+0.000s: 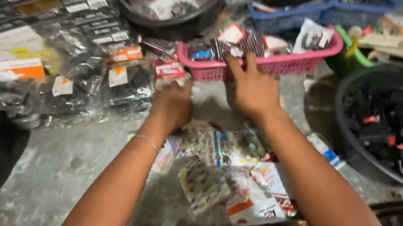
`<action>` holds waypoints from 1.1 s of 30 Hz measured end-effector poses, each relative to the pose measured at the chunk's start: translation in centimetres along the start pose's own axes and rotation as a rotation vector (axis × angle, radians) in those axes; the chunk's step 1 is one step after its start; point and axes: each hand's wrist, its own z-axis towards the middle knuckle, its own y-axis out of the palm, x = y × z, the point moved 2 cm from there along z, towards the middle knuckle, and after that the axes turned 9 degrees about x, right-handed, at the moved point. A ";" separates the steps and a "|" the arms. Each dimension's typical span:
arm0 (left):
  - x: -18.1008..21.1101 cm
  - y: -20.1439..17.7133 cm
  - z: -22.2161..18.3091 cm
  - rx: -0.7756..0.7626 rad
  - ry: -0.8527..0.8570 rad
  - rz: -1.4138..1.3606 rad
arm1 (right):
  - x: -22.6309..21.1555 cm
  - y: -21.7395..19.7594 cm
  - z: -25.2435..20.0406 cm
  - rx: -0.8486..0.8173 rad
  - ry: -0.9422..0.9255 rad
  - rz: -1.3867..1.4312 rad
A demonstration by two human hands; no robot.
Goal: Sorting through and organizing various motorcycle engine and drive parts in plastic packaging.
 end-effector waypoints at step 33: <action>-5.3 -24.4 2.9 0.066 -0.043 -0.998 | 4.1 2.1 0.0 0.153 -0.344 0.485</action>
